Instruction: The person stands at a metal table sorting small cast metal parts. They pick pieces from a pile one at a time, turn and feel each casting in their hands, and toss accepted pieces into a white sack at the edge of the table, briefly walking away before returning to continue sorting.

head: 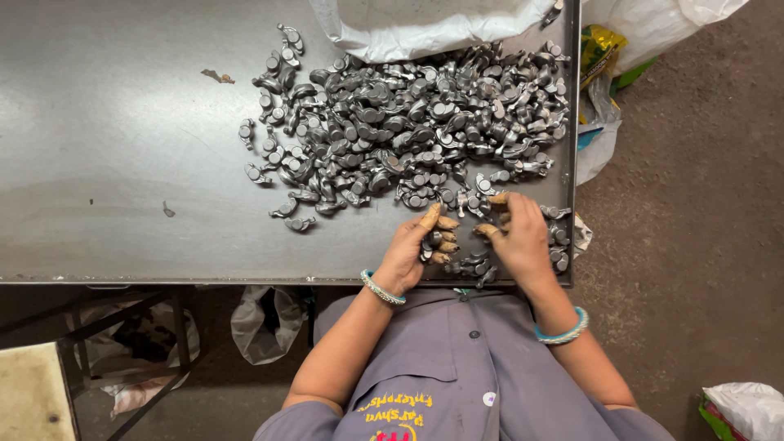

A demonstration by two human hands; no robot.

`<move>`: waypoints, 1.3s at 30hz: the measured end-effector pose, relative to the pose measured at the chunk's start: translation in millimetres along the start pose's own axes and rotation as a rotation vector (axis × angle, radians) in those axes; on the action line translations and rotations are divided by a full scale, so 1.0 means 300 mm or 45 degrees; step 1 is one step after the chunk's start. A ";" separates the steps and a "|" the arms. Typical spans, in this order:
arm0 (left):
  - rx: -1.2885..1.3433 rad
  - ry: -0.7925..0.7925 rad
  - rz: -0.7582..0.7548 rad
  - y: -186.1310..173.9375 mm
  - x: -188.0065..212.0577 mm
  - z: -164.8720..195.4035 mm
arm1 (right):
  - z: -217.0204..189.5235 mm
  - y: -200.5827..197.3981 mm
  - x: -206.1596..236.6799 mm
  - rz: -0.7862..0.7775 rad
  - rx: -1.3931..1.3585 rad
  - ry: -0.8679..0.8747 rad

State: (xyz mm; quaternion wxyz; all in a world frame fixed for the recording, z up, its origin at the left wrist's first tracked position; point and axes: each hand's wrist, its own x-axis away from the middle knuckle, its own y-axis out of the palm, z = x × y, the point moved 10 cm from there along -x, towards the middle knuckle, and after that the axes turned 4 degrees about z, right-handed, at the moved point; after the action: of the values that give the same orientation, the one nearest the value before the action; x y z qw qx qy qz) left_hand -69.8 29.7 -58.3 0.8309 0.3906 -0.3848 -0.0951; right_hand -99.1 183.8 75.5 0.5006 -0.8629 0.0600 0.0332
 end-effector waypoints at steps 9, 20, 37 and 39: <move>-0.034 0.073 0.060 -0.040 0.028 0.034 | -0.059 -0.015 -0.002 0.110 0.060 -0.124; -0.040 0.040 0.056 -0.008 0.046 0.032 | 0.171 0.035 0.009 -0.088 -0.690 0.212; -0.079 0.021 0.084 -0.029 0.058 0.028 | 0.312 0.125 0.075 -0.210 -2.063 0.493; -0.082 0.019 0.061 -0.015 0.059 0.028 | 0.324 0.147 0.075 -0.229 -2.080 0.534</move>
State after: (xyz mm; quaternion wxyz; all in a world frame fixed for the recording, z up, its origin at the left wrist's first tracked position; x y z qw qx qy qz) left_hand -63.0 13.8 -48.2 0.8479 0.3550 -0.3847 -0.0845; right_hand -82.7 245.0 -13.4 -0.3008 -0.9433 0.0400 -0.1343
